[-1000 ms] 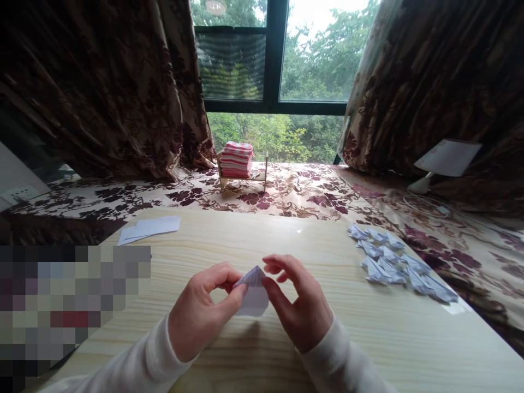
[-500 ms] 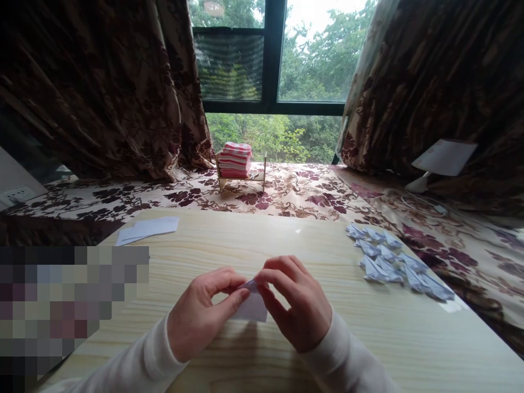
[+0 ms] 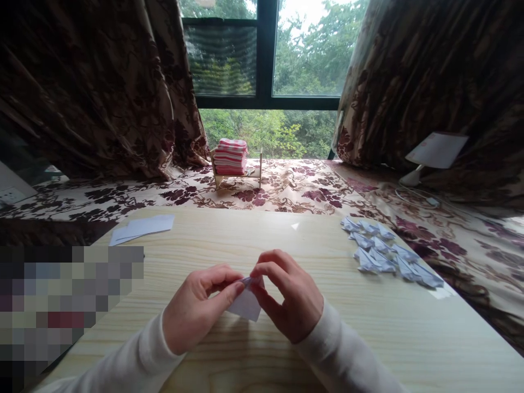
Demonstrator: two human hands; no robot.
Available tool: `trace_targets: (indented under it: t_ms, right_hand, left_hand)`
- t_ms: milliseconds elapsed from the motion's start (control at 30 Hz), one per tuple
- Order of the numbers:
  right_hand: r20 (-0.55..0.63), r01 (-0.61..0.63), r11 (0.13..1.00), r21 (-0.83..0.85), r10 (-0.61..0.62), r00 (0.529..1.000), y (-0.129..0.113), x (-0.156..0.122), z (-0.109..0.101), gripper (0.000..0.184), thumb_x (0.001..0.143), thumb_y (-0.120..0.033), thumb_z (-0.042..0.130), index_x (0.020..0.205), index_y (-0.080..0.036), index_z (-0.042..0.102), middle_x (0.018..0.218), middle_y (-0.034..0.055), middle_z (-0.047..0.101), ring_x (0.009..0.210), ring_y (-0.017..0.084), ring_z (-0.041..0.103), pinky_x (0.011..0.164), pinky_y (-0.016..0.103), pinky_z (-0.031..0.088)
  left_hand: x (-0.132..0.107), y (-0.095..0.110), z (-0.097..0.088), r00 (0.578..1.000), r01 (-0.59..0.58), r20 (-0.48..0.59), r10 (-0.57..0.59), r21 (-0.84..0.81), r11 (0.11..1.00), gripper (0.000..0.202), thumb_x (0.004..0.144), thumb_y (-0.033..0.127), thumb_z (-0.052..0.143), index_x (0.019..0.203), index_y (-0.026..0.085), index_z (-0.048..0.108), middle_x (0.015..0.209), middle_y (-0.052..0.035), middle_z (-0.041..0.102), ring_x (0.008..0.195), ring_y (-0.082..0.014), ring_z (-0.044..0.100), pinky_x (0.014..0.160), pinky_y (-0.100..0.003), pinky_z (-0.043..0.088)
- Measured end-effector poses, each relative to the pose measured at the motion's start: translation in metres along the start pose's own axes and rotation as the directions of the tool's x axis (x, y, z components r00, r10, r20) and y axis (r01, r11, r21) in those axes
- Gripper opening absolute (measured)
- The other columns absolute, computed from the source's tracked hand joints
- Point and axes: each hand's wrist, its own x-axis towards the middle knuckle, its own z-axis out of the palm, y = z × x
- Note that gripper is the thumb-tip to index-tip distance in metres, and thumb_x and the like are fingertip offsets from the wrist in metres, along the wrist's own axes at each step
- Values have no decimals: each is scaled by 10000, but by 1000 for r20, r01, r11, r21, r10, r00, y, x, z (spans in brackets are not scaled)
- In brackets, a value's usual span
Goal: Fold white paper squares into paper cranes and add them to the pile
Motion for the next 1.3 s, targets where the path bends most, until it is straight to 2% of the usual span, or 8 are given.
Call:
trace_targets:
  t_ms: [133,333,433,633,1167,1300]
  right_hand:
    - [8,-22,1000,-1,22,1000,1,1,0,125,810,-110,540,913,-180,538,891,59,538,763,139,541,646,288,487]
    - [24,-63,997,37,62,998,2,-1,2,61,815,-137,528,838,-193,528,868,46,535,734,135,528,631,288,478]
    - [38,-100,990,99,96,995,1,-2,2,68,819,-125,509,813,-193,515,868,47,531,728,131,520,616,280,477]
    - [43,-124,979,162,118,992,1,-2,1,68,828,-123,490,824,-189,505,840,42,524,710,127,513,588,264,473]
    - [28,-120,984,135,118,993,-2,-2,0,55,829,-142,497,796,-181,517,775,29,528,645,117,503,564,258,458]
    - [14,-109,983,151,108,994,-4,-1,1,63,824,-135,501,784,-182,517,764,25,530,639,114,500,564,252,458]
  left_hand:
    - [1,0,0,999,38,-6,-39,-43,998,153,774,188,563,723,137,698,646,-9,576,604,-103,500,551,-197,379]
    - [1,0,1,999,48,13,-48,-39,998,159,770,189,563,693,129,688,635,-11,579,588,-102,495,545,-199,383]
    - [0,-1,2,1000,15,4,-15,6,1000,152,771,179,557,726,127,693,646,-17,589,603,-114,512,563,-214,398]
    - [-2,-3,3,991,-128,-6,130,155,980,142,770,144,546,750,133,687,657,-22,584,642,-131,537,640,-251,422]
    - [-4,-1,3,986,-166,1,169,193,967,149,769,151,544,766,142,693,647,-23,583,626,-130,534,626,-249,427]
    - [-4,-1,4,982,-177,-33,188,205,963,149,781,186,551,725,139,680,624,-20,574,599,-124,522,603,-244,418]
